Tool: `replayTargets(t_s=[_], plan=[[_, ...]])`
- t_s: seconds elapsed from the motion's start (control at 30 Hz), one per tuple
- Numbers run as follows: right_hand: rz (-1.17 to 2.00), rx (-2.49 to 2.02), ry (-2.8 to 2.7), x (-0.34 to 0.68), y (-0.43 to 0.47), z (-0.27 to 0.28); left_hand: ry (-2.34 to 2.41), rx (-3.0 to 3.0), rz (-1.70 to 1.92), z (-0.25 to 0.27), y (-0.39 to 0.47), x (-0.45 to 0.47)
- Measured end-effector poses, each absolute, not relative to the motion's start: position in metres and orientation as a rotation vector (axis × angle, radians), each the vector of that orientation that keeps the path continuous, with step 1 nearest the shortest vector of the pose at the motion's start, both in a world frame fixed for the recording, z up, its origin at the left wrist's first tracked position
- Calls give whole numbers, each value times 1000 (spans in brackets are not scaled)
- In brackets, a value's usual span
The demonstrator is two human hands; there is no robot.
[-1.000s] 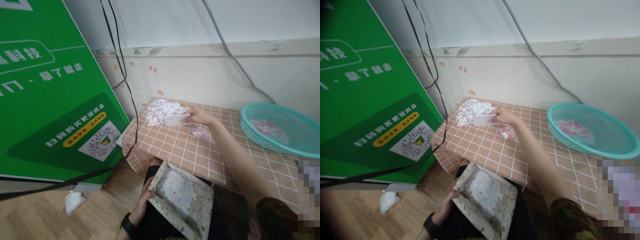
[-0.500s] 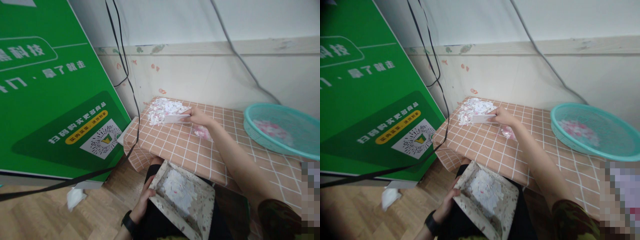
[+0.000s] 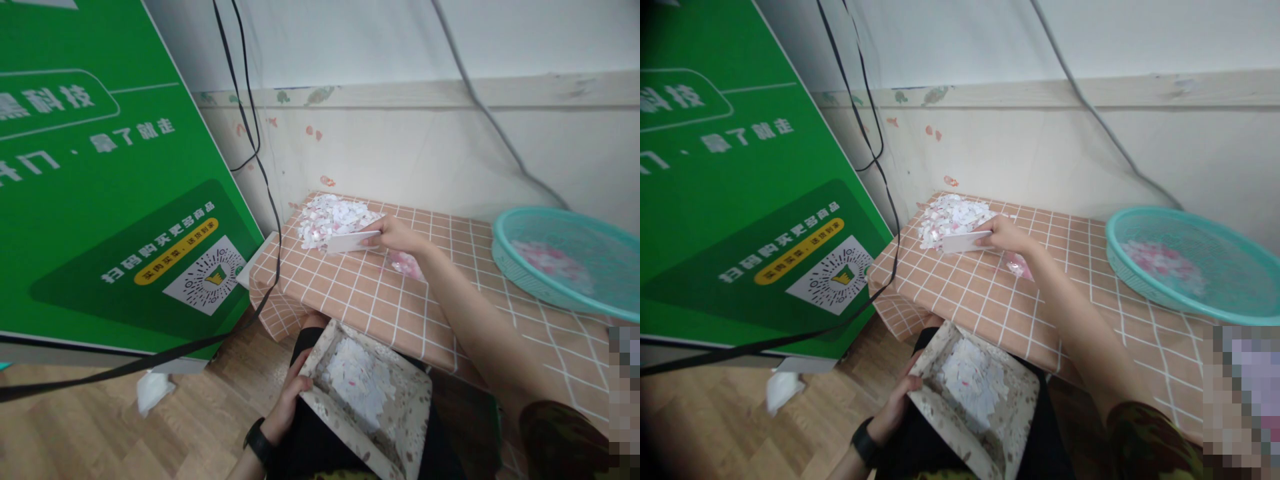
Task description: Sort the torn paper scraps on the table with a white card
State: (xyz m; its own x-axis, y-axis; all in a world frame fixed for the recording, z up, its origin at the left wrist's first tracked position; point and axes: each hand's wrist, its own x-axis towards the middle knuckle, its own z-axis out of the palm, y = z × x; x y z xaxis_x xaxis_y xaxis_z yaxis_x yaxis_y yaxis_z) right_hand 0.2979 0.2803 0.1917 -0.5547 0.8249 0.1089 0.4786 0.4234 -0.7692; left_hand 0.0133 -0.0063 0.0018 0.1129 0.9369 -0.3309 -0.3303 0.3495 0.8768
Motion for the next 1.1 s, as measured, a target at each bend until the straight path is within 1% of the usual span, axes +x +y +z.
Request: replayTargets(t_s=[0.33, 0.53, 0.7, 1.1], plan=[[892, -1097, -2201, 284, 274, 190, 1029, 713, 1033, 9, -6, 14], [1024, -1048, -2192, 294, 275, 197, 1035, 716, 1023, 9, -6, 13], [978, -1172, -2112, 315, 279, 207, 1033, 726, 1051, 10, -5, 15], [905, -1363, -2070, 362, 295, 207, 1056, 713, 1035, 11, -6, 14]])
